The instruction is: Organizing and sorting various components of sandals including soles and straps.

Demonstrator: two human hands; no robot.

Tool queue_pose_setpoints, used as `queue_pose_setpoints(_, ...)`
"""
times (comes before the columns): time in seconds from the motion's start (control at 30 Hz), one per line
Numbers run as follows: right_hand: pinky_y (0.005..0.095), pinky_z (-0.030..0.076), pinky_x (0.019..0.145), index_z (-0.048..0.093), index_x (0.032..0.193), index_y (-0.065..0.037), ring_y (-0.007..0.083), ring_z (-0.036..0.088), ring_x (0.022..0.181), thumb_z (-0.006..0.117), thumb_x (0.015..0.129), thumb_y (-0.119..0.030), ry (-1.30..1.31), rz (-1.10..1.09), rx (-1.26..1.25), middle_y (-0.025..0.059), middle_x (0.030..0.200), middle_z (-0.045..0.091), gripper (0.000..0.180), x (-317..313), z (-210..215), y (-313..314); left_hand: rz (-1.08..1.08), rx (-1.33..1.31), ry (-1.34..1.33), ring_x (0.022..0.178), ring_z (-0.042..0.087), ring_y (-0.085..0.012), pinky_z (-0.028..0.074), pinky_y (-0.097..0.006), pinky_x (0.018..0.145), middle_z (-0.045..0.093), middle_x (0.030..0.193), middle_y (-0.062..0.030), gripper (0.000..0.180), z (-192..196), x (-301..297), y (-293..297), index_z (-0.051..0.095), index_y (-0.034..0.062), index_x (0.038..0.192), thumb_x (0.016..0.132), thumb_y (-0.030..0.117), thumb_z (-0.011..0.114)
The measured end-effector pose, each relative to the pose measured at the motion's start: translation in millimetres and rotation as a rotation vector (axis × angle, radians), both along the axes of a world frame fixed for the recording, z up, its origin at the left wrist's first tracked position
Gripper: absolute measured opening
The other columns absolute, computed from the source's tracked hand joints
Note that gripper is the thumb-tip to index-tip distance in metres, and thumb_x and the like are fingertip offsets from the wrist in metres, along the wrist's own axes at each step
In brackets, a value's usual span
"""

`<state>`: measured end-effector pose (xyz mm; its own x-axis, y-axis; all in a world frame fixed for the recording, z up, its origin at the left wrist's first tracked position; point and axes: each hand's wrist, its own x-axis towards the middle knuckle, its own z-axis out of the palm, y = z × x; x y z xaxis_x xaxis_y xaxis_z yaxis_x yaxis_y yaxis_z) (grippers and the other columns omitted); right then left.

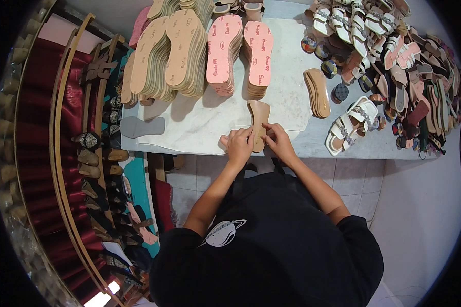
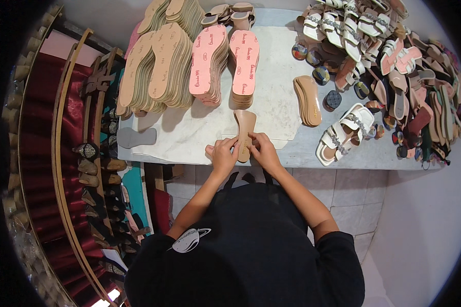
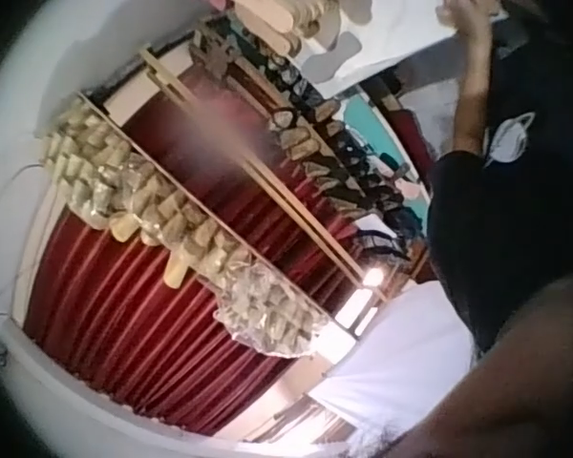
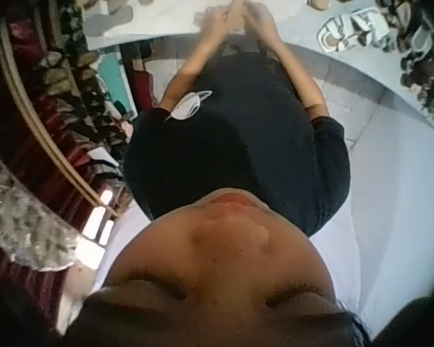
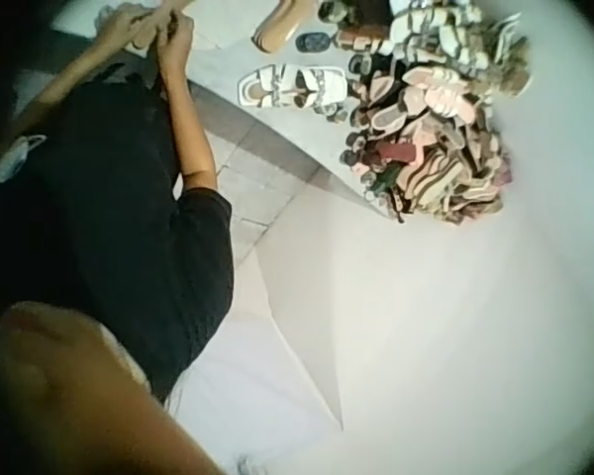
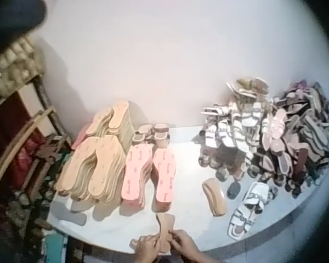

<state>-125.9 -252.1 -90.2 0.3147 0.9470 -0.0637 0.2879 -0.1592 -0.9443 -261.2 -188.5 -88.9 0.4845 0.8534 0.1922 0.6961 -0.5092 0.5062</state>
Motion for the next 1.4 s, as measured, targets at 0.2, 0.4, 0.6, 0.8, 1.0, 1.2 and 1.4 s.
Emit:
queue_pose_setpoints(0.2,0.0292,0.045,0.063,0.051,0.106,0.0,0.0221,0.055,0.068,0.059,0.072,-0.003,-0.211,-0.012,0.019,0.0133,0.09,0.051,0.034,-13,-6,9,-0.001,0.013,0.008,0.072,0.05,-0.0173,0.023,-0.038,0.068,0.058,0.071,0.0,0.019,-4,-6,5,0.064,0.0135,0.09,0.073,0.021,0.057)
queue_pose_setpoints(0.4,0.0379,0.042,0.065,0.052,0.104,-0.001,0.0283,0.054,0.074,0.06,0.07,-0.007,-0.293,-0.032,-0.048,0.0151,0.088,0.049,0.035,-16,-2,8,-0.018,0.015,0.044,0.079,0.048,-0.0179,0.024,-0.039,0.07,0.055,0.079,-0.0007,0.022,0,-7,7,0.063,0.0117,0.091,0.072,0.022,0.058)
queue_pose_setpoints(0.6,0.0388,0.038,0.069,0.053,0.104,-0.005,0.0276,0.052,0.079,0.058,0.072,-0.009,-0.357,-0.075,-0.046,0.0136,0.089,0.048,0.032,8,10,-3,-0.064,0.07,0.007,0.084,0.047,-0.0178,0.024,-0.039,0.071,0.052,0.09,-0.0002,0.029,9,16,1,0.058,0.0125,0.1,0.072,0.021,0.058)
queue_pose_setpoints(0.8,0.0374,0.038,0.07,0.052,0.101,-0.004,0.0276,0.053,0.082,0.053,0.076,-0.009,-0.642,-0.443,0.054,0.0129,0.092,0.053,0.025,88,17,-17,-0.276,0.04,-0.1,0.089,0.046,-0.0167,0.024,-0.04,0.075,0.052,0.097,-0.0001,0.031,18,88,-6,0.056,0.0122,0.102,0.071,0.016,0.057)
queue_pose_setpoints(1.0,0.0384,0.041,0.068,0.05,0.1,-0.002,0.0304,0.053,0.082,0.051,0.076,-0.007,-0.708,-0.52,-0.003,0.014,0.092,0.053,0.025,150,19,-21,-0.459,0.106,-0.163,0.093,0.046,-0.0182,0.024,-0.041,0.075,0.052,0.106,-0.0009,0.042,14,171,-11,0.047,0.0087,0.114,0.073,0.007,0.05)
queue_pose_setpoints(1.2,0.0402,0.043,0.069,0.048,0.092,0.004,0.036,0.05,0.081,0.06,0.071,-0.011,-0.667,-0.416,-0.169,0.0208,0.088,0.049,0.028,173,8,-12,-0.446,0.077,-0.092,0.088,0.046,-0.0194,0.025,-0.039,0.073,0.056,0.091,-0.0064,0.052,2,199,-17,0.042,0.0036,0.119,0.068,0.002,0.05)
queue_pose_setpoints(1.4,0.0392,0.044,0.068,0.051,0.085,0.002,0.0341,0.051,0.079,0.064,0.068,-0.014,-0.719,-0.405,-0.141,0.0182,0.086,0.05,0.027,181,7,-10,-0.403,0.035,-0.068,0.087,0.046,-0.0199,0.025,-0.039,0.073,0.056,0.084,-0.0078,0.049,-4,201,-19,0.043,-0.001,0.117,0.068,0.003,0.049)
